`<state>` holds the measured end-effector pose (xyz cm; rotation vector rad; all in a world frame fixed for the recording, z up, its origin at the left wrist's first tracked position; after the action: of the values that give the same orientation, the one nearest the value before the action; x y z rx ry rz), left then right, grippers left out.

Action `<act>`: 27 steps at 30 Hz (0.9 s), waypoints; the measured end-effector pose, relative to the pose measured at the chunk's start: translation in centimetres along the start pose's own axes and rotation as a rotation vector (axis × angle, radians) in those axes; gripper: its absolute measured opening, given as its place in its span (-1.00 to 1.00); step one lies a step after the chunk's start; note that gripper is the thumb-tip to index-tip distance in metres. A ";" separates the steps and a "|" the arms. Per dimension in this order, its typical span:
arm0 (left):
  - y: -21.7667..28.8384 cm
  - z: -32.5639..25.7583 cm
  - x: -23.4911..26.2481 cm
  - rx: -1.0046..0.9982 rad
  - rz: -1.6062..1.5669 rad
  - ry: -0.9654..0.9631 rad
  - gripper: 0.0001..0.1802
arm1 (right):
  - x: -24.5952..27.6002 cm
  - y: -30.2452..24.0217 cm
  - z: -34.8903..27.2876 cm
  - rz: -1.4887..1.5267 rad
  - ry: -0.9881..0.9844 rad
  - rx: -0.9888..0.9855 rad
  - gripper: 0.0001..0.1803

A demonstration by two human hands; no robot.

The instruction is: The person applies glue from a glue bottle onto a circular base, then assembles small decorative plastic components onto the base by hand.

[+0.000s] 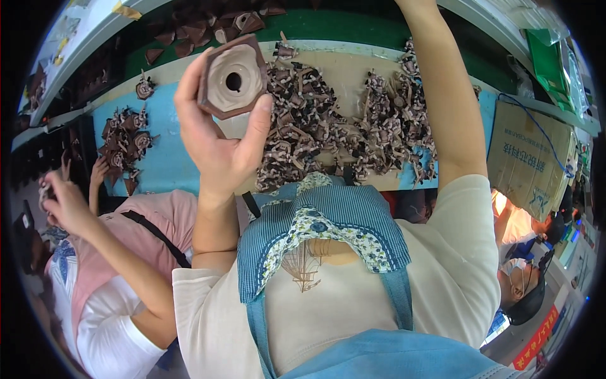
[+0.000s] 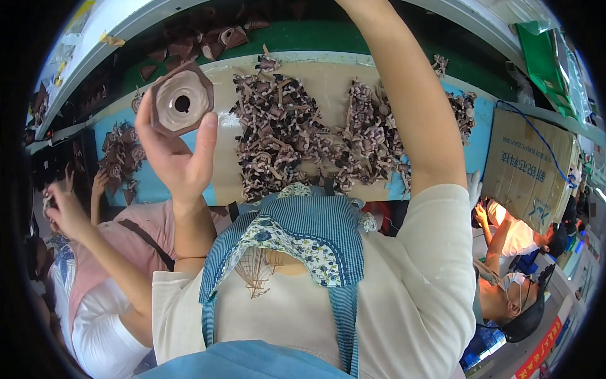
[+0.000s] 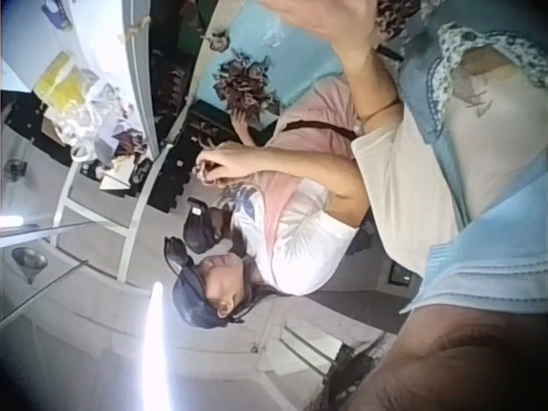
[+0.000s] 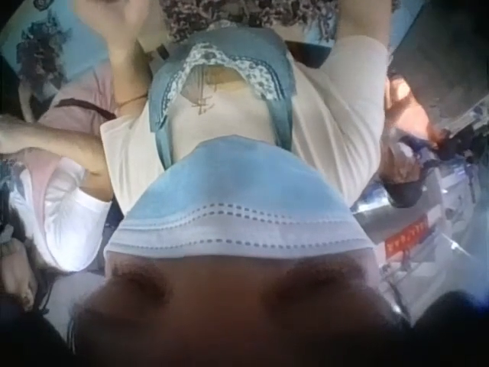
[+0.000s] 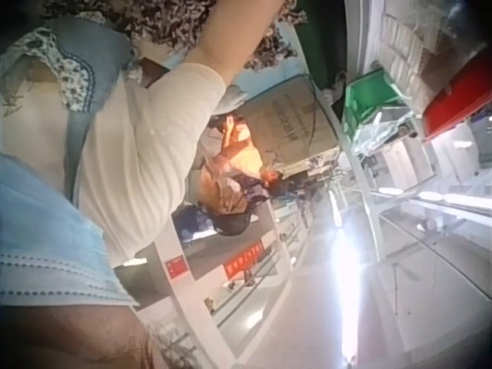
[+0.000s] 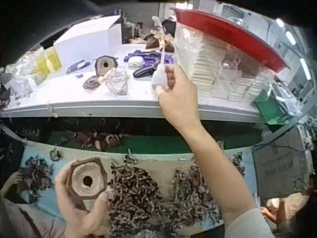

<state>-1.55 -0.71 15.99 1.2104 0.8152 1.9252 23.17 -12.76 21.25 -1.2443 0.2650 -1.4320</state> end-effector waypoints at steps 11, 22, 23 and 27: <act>0.4 -1.2 -1.9 -0.078 -0.227 0.303 -0.20 | -12.1 10.9 -21.0 -0.195 -0.555 -0.238 -0.65; 2.6 -2.1 -4.6 -0.203 -0.403 0.292 -0.17 | -11.9 11.5 -24.0 0.036 -0.468 -0.397 -0.67; 2.8 -2.1 -4.6 -0.170 -0.443 0.276 -0.18 | -10.5 10.9 -23.6 0.047 -0.492 -0.416 -0.67; 1.8 -2.6 -5.1 0.085 -0.801 0.163 -0.14 | -5.9 8.6 -22.2 0.781 -0.463 -0.529 -0.65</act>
<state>-2.79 -6.31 14.08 0.6158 1.2446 1.3345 9.56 -21.10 2.65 -1.6065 0.7441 -0.3876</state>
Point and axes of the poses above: each hand's wrist, its own z-axis towards the middle knuckle, its own x-axis out of the back of the hand, y = z × x, the point moved 5 cm from there along z, towards the middle knuckle, and after that the axes turned 15 degrees about -y, right-handed, at the moved point
